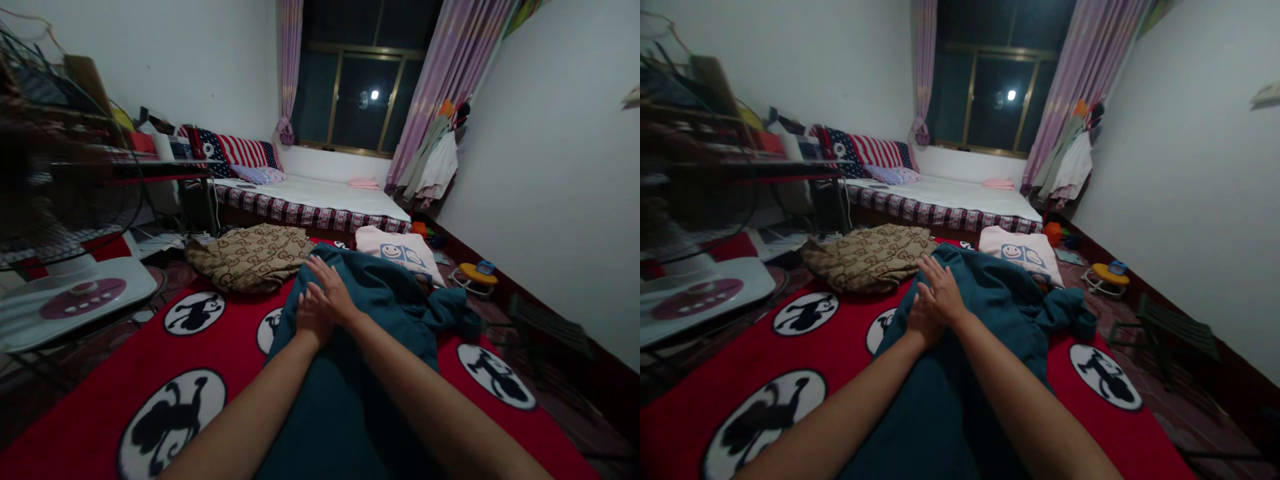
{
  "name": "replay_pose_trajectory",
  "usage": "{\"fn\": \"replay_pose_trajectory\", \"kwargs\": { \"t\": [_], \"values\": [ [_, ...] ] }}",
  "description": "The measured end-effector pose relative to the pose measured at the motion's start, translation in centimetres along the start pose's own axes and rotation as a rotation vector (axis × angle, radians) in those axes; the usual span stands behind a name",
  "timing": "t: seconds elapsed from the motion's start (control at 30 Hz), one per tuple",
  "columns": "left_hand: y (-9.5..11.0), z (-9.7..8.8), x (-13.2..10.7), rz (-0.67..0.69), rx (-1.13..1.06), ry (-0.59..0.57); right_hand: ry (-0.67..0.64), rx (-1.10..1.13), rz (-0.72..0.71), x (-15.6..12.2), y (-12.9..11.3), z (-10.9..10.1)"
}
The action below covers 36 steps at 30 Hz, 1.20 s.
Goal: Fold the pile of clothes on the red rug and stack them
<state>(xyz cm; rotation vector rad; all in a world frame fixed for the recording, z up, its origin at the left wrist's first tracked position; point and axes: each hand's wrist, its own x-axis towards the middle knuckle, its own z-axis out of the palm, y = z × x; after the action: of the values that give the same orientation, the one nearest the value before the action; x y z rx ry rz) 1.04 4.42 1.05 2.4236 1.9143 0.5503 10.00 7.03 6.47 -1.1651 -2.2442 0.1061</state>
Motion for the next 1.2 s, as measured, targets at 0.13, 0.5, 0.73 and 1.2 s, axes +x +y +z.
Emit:
{"fn": "replay_pose_trajectory", "kwargs": {
  "t": [0.13, 0.5, 0.73, 1.2],
  "values": [
    [-0.7, 0.4, 0.0, -0.020, -0.013, -0.016, -0.321, -0.389, 0.217, 2.0, 5.4, -0.3],
    [-0.8, -0.3, 0.1, -0.071, -0.063, -0.069, -0.317, -0.281, 0.253, 6.5, 8.9, 3.4],
    [-1.2, -0.1, 0.4, -0.064, -0.077, -0.069, -0.359, -0.206, 0.332, 1.9, 6.4, 1.0],
    [-0.7, 0.4, -0.4, 0.248, -0.065, -0.004, 0.042, -0.637, 0.727, -13.6, 9.4, -14.8]
  ]
}}
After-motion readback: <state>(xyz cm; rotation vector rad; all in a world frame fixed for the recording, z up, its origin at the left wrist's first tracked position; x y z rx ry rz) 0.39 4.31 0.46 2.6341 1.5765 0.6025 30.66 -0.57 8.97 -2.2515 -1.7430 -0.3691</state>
